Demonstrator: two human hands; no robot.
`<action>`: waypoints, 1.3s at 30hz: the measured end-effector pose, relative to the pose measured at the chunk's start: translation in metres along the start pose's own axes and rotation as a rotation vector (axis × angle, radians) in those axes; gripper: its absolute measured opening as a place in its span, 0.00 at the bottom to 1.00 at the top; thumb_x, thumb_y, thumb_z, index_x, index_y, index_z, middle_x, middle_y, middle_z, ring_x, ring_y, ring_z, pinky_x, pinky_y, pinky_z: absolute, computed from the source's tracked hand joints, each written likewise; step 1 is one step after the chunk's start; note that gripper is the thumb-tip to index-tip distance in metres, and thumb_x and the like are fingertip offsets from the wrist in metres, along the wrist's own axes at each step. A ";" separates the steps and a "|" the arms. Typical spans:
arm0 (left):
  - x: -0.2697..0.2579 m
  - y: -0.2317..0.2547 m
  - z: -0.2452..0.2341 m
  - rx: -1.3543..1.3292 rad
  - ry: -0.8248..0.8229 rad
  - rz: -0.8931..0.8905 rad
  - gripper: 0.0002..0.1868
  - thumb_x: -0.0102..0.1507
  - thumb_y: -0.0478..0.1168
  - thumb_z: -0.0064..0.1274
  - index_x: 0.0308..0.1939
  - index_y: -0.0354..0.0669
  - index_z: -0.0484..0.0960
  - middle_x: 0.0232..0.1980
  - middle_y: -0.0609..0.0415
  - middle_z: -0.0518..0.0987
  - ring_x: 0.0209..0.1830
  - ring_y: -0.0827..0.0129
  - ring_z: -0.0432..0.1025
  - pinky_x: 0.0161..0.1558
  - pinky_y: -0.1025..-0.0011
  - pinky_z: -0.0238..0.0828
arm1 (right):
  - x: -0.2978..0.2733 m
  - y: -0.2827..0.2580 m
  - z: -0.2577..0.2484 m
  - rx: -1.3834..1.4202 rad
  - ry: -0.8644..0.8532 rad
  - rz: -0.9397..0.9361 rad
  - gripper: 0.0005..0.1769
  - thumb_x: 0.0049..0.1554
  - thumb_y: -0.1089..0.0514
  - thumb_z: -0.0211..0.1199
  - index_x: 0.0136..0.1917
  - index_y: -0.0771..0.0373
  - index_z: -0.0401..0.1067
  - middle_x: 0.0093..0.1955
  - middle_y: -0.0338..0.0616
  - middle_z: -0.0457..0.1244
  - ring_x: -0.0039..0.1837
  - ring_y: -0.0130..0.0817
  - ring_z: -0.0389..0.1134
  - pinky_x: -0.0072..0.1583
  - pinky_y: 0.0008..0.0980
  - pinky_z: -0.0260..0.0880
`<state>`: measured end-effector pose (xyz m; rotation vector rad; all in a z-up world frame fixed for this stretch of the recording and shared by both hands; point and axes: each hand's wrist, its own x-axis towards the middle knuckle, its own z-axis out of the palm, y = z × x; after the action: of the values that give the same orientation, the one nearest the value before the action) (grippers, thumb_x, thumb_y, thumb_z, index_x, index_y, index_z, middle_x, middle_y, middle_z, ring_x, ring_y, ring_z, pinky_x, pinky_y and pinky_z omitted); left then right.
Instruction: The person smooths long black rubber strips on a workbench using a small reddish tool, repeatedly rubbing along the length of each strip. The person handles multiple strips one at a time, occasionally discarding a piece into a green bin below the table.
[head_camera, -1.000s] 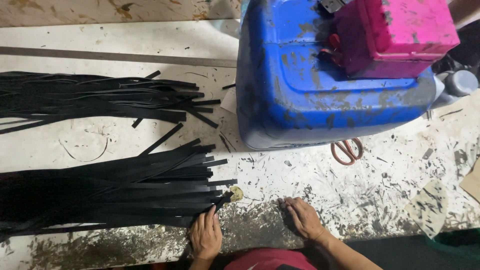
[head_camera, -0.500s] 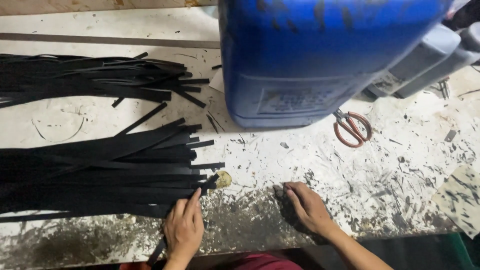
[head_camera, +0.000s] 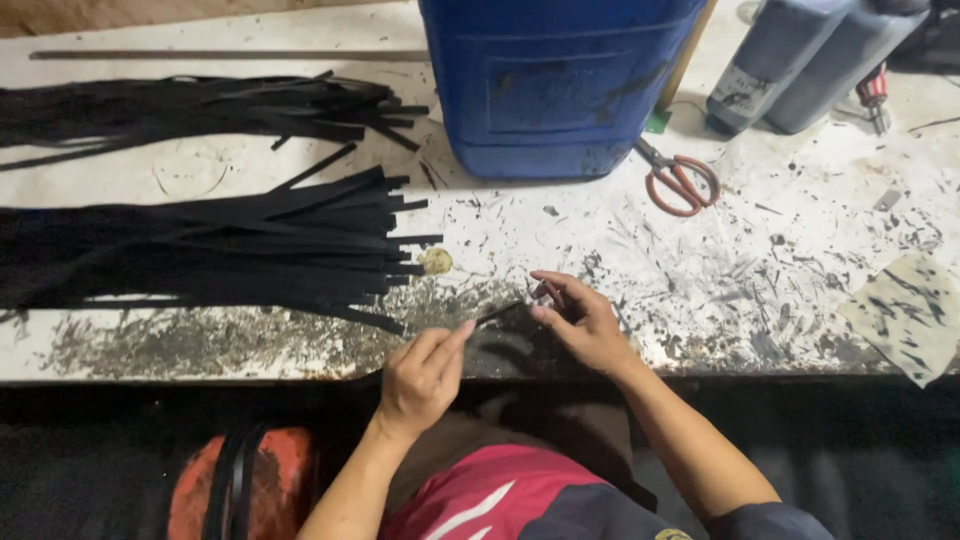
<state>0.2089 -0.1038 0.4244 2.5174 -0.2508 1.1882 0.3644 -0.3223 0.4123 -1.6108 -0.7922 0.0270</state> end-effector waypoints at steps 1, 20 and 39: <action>0.006 0.010 0.000 0.003 -0.010 -0.017 0.18 0.61 0.32 0.59 0.53 0.51 0.89 0.34 0.62 0.80 0.26 0.67 0.77 0.30 0.72 0.75 | -0.001 -0.008 0.000 0.006 -0.012 0.014 0.25 0.54 0.61 0.73 0.65 0.60 0.75 0.41 0.44 0.71 0.37 0.27 0.63 0.44 0.32 0.67; -0.019 -0.006 0.073 -0.197 -0.100 -0.178 0.04 0.62 0.30 0.60 0.39 0.40 0.87 0.30 0.54 0.73 0.27 0.59 0.72 0.30 0.67 0.72 | -0.013 -0.012 -0.037 -0.468 0.047 0.240 0.17 0.72 0.65 0.49 0.70 0.76 0.67 0.42 0.43 0.52 0.46 0.36 0.57 0.50 0.37 0.60; -0.014 -0.007 0.069 -0.193 -0.126 -0.221 0.05 0.62 0.28 0.58 0.39 0.40 0.87 0.29 0.54 0.70 0.26 0.59 0.70 0.28 0.67 0.69 | -0.003 0.046 0.000 -0.822 0.019 -0.162 0.05 0.57 0.65 0.71 0.42 0.59 0.77 0.33 0.42 0.63 0.37 0.43 0.65 0.42 0.36 0.66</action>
<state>0.2512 -0.1238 0.3712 2.3814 -0.1091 0.8780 0.3840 -0.3228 0.3707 -2.2968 -0.9833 -0.4858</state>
